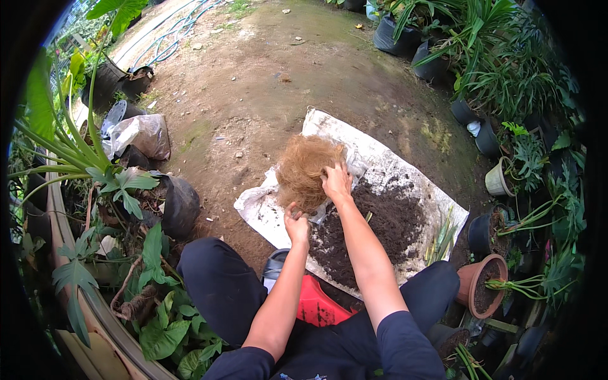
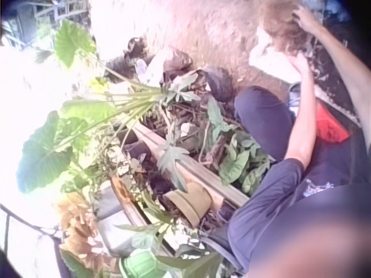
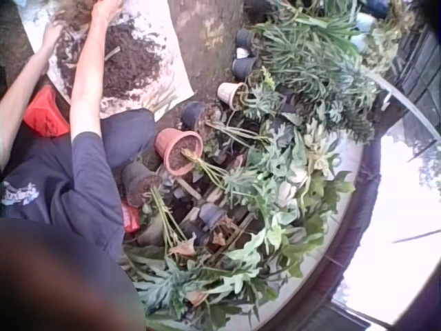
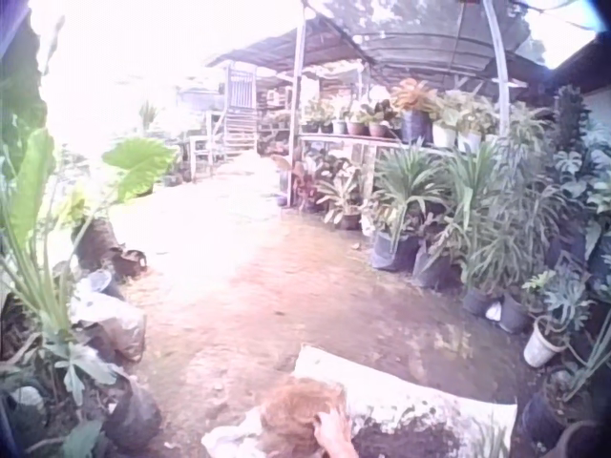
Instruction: The person sits on the ground and prepares plant cuttings by wrapping their bases in soil and then encasing them in coconut coir. The person handles multiple cuttings one at a time, forming soil balls and wrapping them with coir fibers.
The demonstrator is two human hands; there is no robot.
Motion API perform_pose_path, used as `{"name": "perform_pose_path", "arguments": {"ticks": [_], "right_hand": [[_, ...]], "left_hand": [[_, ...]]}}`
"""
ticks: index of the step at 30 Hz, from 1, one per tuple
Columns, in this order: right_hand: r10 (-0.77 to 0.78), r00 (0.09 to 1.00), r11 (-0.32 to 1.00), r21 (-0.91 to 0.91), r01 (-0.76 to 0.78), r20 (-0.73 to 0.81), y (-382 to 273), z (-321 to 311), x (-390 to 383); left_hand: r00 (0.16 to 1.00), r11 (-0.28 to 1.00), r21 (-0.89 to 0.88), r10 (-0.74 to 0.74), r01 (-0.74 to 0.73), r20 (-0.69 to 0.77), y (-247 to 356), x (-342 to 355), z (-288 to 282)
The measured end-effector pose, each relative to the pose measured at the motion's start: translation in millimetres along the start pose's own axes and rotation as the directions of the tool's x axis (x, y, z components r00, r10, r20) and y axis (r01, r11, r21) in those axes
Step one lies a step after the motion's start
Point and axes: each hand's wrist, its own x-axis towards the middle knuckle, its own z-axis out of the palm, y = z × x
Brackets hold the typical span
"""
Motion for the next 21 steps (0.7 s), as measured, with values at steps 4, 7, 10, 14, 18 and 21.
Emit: {"name": "perform_pose_path", "arguments": {"ticks": [4, 7, 10, 14, 18, 21], "right_hand": [[-0.056, 0.978, 0.979, 0.181, 0.093, -0.203, 2.2, -26.0, 17.8], [-0.055, 0.949, 0.933, 0.323, 0.16, -0.31, -5.8, -51.4, 24.8], [-0.082, 0.96, 0.899, 0.397, 0.188, -0.268, -13.8, -70.8, 21.4], [-0.125, 0.984, 0.881, 0.443, 0.169, -0.127, -21.6, -68.8, 11.9], [-0.128, 0.991, 0.896, 0.425, 0.134, -0.041, -18.8, -44.9, -6.7], [-0.081, 0.997, 0.877, 0.476, 0.066, 0.012, -18.9, -29.4, -17.5]], "left_hand": [[0.999, 0.999, -0.029, 0.033, -0.032, 0.02, 1.7, 0.7, 3.0], [0.997, 1.0, -0.01, 0.028, -0.027, 0.067, 6.8, -1.9, 3.7], [0.989, 1.0, -0.018, 0.027, -0.025, 0.145, 16.8, -6.5, 5.3], [0.962, 0.995, 0.042, 0.076, -0.09, 0.261, 33.0, -5.6, 16.2], [0.96, 0.997, 0.055, -0.07, 0.057, 0.27, 37.4, 10.9, 28.6], [0.933, 0.981, 0.061, -0.191, 0.182, 0.306, 30.6, 30.7, 31.7]]}}
